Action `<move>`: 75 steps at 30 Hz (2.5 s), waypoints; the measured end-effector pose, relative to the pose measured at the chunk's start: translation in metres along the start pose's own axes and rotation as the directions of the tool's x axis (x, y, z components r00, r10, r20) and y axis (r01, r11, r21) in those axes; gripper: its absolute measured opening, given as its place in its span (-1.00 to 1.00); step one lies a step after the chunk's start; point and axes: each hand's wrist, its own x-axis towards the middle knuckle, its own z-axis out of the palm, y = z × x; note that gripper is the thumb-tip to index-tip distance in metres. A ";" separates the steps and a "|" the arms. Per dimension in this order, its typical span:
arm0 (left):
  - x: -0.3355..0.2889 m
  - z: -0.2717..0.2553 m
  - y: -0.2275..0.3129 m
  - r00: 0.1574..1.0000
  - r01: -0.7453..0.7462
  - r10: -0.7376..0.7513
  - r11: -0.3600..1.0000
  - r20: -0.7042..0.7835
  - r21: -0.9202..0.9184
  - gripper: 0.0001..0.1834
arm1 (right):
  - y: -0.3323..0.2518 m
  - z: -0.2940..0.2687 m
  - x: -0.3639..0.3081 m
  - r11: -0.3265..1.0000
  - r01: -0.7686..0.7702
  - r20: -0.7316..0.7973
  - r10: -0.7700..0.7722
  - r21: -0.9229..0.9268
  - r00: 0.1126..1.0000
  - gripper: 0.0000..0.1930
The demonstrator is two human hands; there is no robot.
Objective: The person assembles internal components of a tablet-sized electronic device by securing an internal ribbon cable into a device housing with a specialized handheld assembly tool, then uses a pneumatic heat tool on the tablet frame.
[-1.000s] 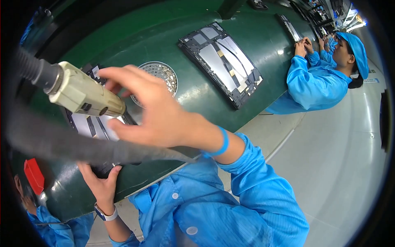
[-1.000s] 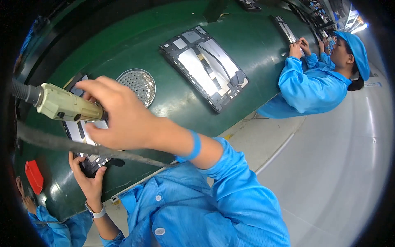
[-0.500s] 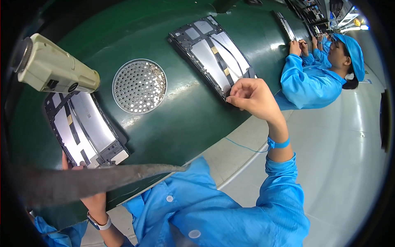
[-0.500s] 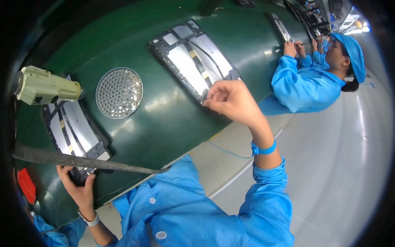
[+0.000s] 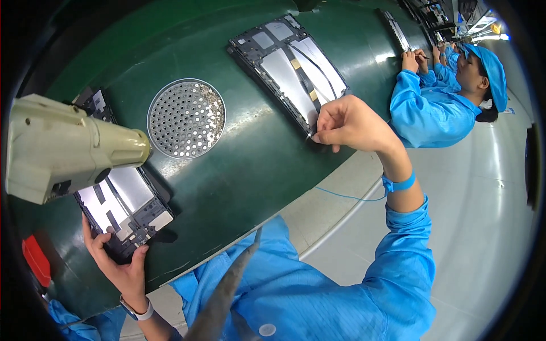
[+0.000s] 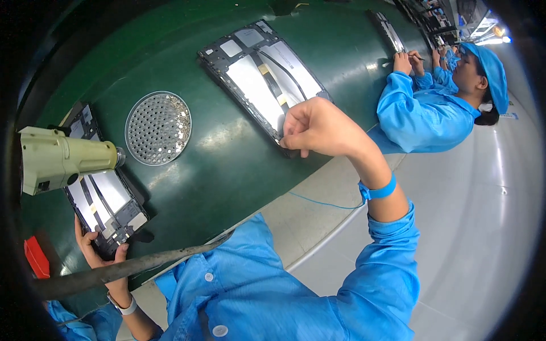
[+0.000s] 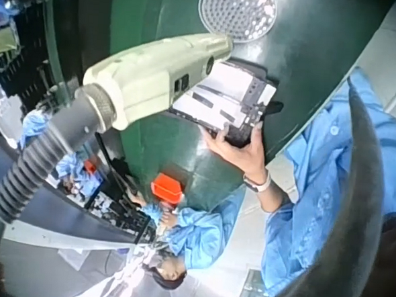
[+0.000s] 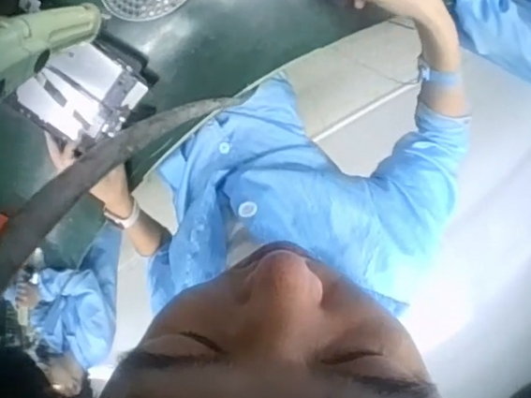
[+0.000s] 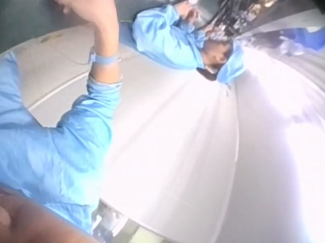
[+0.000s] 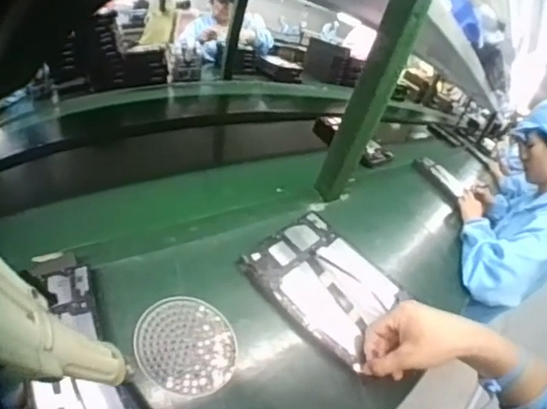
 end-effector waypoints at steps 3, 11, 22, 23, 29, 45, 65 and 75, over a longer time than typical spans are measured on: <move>-0.001 -0.002 0.003 0.999 0.034 -0.034 0.999 0.005 -0.017 -0.34 | 0.000 -0.004 0.006 1.000 -0.001 0.049 0.001 -0.018 0.999 -0.90; -0.003 -0.002 -0.002 0.999 0.041 -0.041 0.999 0.010 -0.013 -0.38 | -0.003 -0.008 0.010 0.998 -0.064 0.079 0.065 -0.009 0.995 -0.89; -0.006 -0.001 -0.014 1.000 0.016 -0.016 1.000 0.002 0.009 -0.35 | -0.007 -0.009 0.014 0.993 -0.112 0.111 0.116 -0.038 0.987 -0.90; -0.005 0.001 -0.010 1.000 0.013 -0.013 1.000 0.000 0.007 -0.35 | -0.007 -0.008 0.014 0.993 -0.109 0.102 0.112 -0.039 0.988 -0.89; -0.006 0.001 -0.006 1.000 0.021 -0.021 0.999 0.001 0.026 -0.35 | 0.000 -0.008 0.013 0.997 -0.071 0.085 0.071 -0.008 0.994 -0.88; -0.004 -0.002 0.001 0.999 0.029 -0.030 0.999 0.043 0.034 -0.44 | -0.001 -0.004 0.014 0.999 -0.042 0.065 0.042 -0.007 0.997 -0.89; -0.004 -0.008 0.009 0.991 0.096 -0.096 0.995 0.089 -0.004 -0.37 | 0.081 0.051 -0.009 0.755 0.576 -0.641 -0.615 -0.312 0.459 -0.81; -0.006 -0.015 0.015 0.980 0.150 -0.158 0.986 0.118 0.073 -0.30 | 0.089 0.053 0.004 0.697 0.623 -0.660 -0.659 -0.355 0.361 -0.75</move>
